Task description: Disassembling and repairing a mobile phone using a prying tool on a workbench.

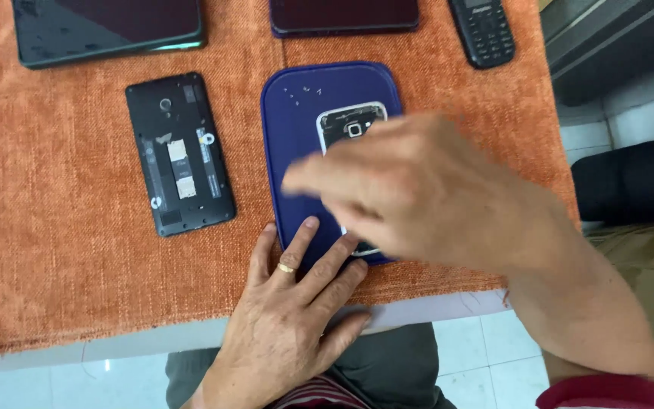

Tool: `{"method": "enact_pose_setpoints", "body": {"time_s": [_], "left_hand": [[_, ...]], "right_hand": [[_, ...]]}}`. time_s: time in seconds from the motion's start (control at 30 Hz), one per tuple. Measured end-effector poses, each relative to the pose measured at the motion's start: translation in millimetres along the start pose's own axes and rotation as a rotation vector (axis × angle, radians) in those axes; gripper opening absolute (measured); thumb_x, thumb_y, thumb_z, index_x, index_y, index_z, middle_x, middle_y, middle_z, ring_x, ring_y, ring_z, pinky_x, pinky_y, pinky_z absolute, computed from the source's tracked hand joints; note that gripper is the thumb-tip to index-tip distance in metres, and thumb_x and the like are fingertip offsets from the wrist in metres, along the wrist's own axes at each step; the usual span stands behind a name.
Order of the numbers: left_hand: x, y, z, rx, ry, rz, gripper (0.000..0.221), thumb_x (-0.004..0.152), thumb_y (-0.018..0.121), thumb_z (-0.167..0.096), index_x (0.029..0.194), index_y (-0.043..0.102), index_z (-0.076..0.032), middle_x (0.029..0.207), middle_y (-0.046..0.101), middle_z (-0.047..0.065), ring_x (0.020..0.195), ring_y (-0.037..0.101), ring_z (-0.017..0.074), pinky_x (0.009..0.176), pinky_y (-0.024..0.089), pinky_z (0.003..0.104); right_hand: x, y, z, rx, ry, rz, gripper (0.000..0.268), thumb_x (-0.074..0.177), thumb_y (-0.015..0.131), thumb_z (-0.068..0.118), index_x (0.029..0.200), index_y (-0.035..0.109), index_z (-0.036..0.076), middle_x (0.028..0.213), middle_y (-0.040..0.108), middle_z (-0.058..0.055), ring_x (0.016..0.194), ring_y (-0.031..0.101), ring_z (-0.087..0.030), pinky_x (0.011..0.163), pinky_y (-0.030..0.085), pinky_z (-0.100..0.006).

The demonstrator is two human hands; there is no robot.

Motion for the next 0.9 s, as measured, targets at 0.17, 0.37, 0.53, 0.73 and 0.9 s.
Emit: {"method": "enact_pose_setpoints", "body": {"time_s": [0.17, 0.37, 0.53, 0.73, 0.9], "left_hand": [[0, 1, 1, 0.005, -0.008, -0.008, 0.045, 0.098, 0.069, -0.047, 0.127, 0.072, -0.013, 0.142, 0.062, 0.006, 0.14, 0.047, 0.0431, 0.111, 0.033, 0.069], [1, 2, 1, 0.013, -0.005, -0.007, 0.045, 0.097, 0.069, -0.047, 0.125, 0.072, -0.013, 0.148, 0.058, 0.006, 0.141, 0.047, 0.043, 0.112, 0.033, 0.069], [1, 2, 1, 0.016, -0.009, 0.009, 0.044, 0.098, 0.068, -0.047, 0.127, 0.071, -0.013, 0.147, 0.059, 0.005, 0.142, 0.046, 0.0421, 0.112, 0.033, 0.068], [-1, 6, 2, 0.048, -0.007, 0.007, 0.047, 0.097, 0.067, -0.048, 0.132, 0.069, -0.015, 0.143, 0.063, 0.004, 0.137, 0.05, 0.041, 0.11, 0.032, 0.066], [-2, 8, 2, 0.034, -0.009, 0.016, 0.046, 0.097, 0.068, -0.048, 0.128, 0.071, -0.014, 0.147, 0.059, 0.004, 0.143, 0.044, 0.0415, 0.114, 0.031, 0.068]], "right_hand": [[0, 4, 4, 0.189, -0.043, 0.04, 0.03, 0.093, 0.067, -0.015, 0.118, 0.067, 0.002, 0.085, 0.071, -0.001, 0.059, 0.061, -0.011, 0.059, 0.052, -0.03], [0, -1, 2, 0.016, -0.029, -0.019, 0.037, 0.091, 0.059, -0.022, 0.108, 0.066, 0.01, 0.058, 0.041, 0.005, 0.044, 0.037, -0.008, 0.038, 0.032, -0.022], [-3, 1, -5, -0.152, 0.038, -0.084, 0.014, 0.104, 0.073, -0.002, 0.107, 0.064, 0.008, 0.058, 0.042, 0.001, 0.046, 0.038, -0.014, 0.042, 0.034, -0.031], [3, -3, 13, 0.3, -0.026, 0.053, 0.025, 0.097, 0.059, -0.015, 0.112, 0.068, 0.002, 0.077, 0.061, -0.005, 0.058, 0.054, -0.02, 0.053, 0.048, -0.035], [-2, -1, -1, 0.002, -0.033, -0.11, 0.024, 0.097, 0.065, -0.019, 0.103, 0.064, 0.004, 0.063, 0.048, 0.001, 0.045, 0.037, -0.01, 0.037, 0.032, -0.025]]}}
Point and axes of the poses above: each hand's wrist, its own x-axis towards the middle knuckle, its own y-axis out of the palm, z = x × y, the point moved 10 cm from there along x, towards the middle knuckle
